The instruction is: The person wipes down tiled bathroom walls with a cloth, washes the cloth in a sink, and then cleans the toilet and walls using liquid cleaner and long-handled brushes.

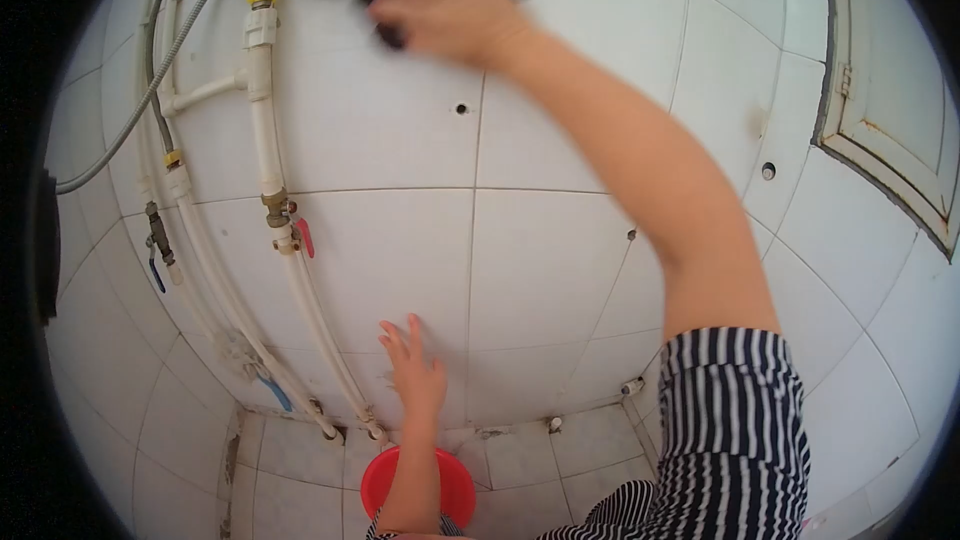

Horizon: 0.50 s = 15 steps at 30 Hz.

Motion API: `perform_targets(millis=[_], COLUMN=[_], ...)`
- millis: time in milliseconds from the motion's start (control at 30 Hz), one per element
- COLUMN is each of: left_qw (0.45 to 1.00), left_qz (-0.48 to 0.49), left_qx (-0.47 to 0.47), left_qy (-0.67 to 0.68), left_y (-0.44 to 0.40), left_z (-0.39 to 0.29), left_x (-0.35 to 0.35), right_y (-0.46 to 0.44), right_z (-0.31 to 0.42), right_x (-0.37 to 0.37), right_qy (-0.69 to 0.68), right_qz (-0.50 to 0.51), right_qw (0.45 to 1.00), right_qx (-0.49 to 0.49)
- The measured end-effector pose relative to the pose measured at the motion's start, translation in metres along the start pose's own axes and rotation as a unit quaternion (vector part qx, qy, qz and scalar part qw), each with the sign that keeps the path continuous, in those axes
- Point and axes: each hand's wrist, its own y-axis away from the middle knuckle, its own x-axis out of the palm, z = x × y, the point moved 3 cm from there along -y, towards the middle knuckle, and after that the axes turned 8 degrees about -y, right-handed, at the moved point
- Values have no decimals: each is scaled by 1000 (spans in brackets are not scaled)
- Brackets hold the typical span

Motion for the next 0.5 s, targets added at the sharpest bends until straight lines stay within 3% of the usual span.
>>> perform_targets(millis=[33, 67, 100, 167, 200, 233, 267, 367, 400, 433, 467, 500], left_qw=[1000, 1000, 1000, 1000, 1000, 1000, 1000, 999, 999, 999, 999, 999], left_qz=[-6, -8, -6, -8, -3, 4, 1, -2, -3, -3, 0, -4], left_qx=[1, -1, 1, 2, 3, 5, 2, 16, 18, 21, 19, 22], left_qy=[-3, -3, 5, 15, 21, 28, 31, 34, 32, 30, 31, 35], left_y=[1, 2, 2, 0, 0, 0, 0, 1, 1, 1, 2, 3], left_z=[1, 2, 3, 4, 4, 4, 6, 10, 9, 9, 8, 6], left_x=[-1, -1, 0, -2, -3, -3, -2, 0, 0, -1, -3, -7], right_y=[12, 2, 35, 60, 74, 73, 76, 42, 25, -7, -8, -18], right_z=[-29, -34, -62, -99, -134, -141, -143, -131, -118, -71, -55, -21], right_x=[-20, -54, -57, -79, -84, -97, -98, -68, -49, -38, -5, -2], right_qy=[46, 29, 123, 133, 221, 125, 160, 158, 205, 134, 267, 195], right_qz=[-58, 89, -13, -32, -102, -124, -214, -262, -230, -182, -262, -220], right_qw=[997, 976, 980, 943, 944, 912, 823, 793, 822, 828, 866, 904], right_qx=[-5, 199, 157, 303, 221, 371, 501, 526, 478, 513, 332, 310])
